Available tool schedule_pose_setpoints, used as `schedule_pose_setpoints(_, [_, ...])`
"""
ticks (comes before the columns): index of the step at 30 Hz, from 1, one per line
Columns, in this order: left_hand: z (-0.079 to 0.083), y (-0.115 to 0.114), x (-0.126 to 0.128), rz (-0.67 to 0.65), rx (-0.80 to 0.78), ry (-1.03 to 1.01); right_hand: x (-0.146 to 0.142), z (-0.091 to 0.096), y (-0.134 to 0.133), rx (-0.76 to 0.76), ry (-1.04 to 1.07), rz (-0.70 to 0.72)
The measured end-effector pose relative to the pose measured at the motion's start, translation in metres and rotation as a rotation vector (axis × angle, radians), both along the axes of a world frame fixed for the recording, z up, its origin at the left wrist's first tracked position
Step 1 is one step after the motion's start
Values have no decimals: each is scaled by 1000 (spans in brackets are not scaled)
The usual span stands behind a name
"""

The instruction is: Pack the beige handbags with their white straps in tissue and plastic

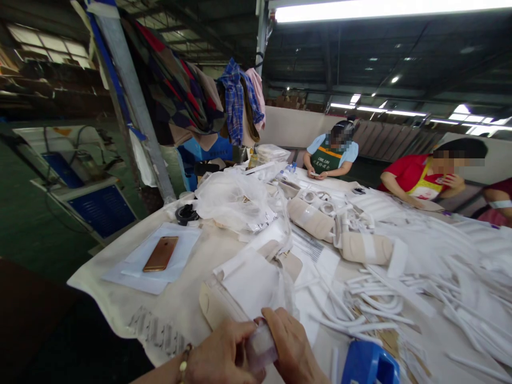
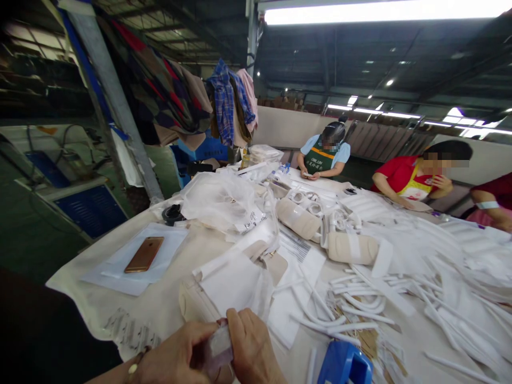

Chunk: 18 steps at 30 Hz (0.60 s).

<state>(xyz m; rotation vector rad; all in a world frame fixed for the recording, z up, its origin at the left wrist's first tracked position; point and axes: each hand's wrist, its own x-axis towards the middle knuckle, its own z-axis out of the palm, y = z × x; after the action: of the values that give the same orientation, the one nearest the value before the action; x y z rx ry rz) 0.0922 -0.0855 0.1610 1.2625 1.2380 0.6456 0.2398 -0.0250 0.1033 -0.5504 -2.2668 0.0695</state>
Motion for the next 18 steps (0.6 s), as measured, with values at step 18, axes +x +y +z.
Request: schedule_pose_setpoints(18, [-21, 10, 12, 467, -93, -356, 11, -10, -18, -460, 321, -228])
